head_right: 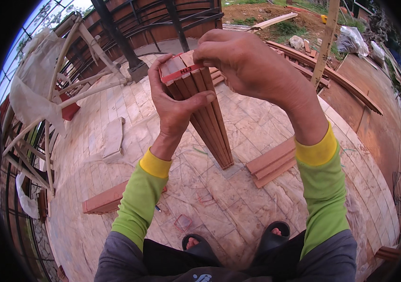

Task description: The person handles several reddish-brown wooden planks, aligning them and securing them with a red plastic tie. They then pick up a blue pen and mark the wood before placing the pieces onto a metal frame structure.

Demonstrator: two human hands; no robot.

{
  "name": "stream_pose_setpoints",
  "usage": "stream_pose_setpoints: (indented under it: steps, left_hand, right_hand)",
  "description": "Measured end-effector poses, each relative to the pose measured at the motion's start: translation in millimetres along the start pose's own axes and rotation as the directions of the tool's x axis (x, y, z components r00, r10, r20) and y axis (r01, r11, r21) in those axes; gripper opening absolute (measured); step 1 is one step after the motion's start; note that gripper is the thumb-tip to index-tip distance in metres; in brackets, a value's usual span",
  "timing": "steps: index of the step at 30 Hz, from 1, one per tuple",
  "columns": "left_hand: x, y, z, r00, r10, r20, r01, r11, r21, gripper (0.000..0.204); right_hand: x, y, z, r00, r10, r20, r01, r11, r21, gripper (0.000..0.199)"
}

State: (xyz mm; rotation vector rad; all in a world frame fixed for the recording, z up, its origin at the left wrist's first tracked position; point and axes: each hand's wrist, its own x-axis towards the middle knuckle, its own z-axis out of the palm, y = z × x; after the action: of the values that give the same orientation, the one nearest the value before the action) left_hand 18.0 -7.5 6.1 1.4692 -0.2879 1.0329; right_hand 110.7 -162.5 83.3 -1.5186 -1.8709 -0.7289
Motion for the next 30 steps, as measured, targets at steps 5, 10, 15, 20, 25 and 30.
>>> stream_pose_setpoints:
  steps: [5,10,15,20,25,30]
  left_hand:
    - [0.9,-1.5,-2.4,0.999,0.021,0.036,-0.022,0.999,0.027,0.096]
    - [0.3,-0.6,-0.7,0.999,-0.003,0.043,0.003,1.0,-0.005,0.096]
    - [0.9,-0.8,0.6,0.999,-0.001,0.046,0.002,1.0,-0.004,0.097]
    - [2.5,-4.7,-2.3,0.998,0.017,0.056,-0.017,1.0,-0.009,0.097]
    - [2.3,-1.7,1.8,0.999,0.001,0.043,0.0,1.0,-0.019,0.092]
    - [4.1,-5.5,2.3,0.998,-0.003,0.068,0.005,1.0,-0.03,0.092]
  right_hand:
    - [-2.2,2.2,3.5,0.997,0.076,0.008,-0.076,0.985,0.154,0.024]
    - [-6.5,2.6,11.8,0.993,0.112,-0.034,-0.102,0.969,0.223,0.025]
    - [-11.2,6.1,14.6,0.987,0.137,-0.083,-0.114,0.965,0.237,0.023]
    - [-10.1,5.4,15.7,0.991,0.089,-0.099,-0.074,0.986,0.152,0.022]
    - [-8.8,4.3,9.3,0.997,0.039,-0.06,-0.033,0.995,0.09,0.024]
    - [-9.3,5.4,6.8,0.999,0.025,-0.042,-0.022,0.996,0.081,0.024]
